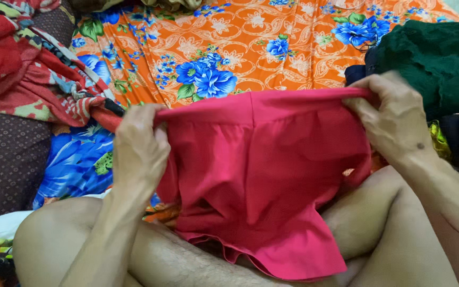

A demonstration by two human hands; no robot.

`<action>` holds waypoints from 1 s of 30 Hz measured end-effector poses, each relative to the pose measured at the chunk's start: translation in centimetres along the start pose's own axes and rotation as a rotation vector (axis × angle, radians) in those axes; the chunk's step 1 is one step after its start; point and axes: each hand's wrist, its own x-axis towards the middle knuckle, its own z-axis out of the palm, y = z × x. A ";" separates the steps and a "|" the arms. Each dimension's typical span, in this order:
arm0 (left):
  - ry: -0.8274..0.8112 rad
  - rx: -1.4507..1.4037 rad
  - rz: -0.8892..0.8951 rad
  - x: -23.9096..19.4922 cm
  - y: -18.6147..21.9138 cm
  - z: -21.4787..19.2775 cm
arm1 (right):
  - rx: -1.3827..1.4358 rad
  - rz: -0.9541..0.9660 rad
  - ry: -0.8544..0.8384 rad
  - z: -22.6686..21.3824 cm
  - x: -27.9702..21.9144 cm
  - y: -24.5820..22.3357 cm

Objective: The person folds a green lace top and a pink top by hand on a bed, smoothing the fabric and folding the items into rectangular shapes before placing them on a stack.

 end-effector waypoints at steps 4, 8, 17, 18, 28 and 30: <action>0.115 0.095 -0.018 1.5 0.1 -1.0 | -0.032 -0.303 0.109 -0.3 1.4 0.4; 0.047 0.022 -0.114 0.9 -0.7 -0.6 | 0.023 0.134 -0.144 -0.7 1.1 -2.1; -0.267 -0.095 -0.883 -1.8 1.1 0.1 | -0.008 0.358 -0.309 3.9 -0.9 -1.7; -0.267 -0.095 -0.882 -1.7 0.8 0.2 | -0.007 0.358 -0.308 3.8 -0.8 -1.8; -0.080 -1.192 -0.939 -1.0 -3.7 -2.4 | 0.748 0.281 -0.259 -0.4 0.7 0.9; -0.144 -1.310 -0.852 -0.5 -3.6 -3.3 | 0.897 0.331 -0.249 -1.9 0.6 0.1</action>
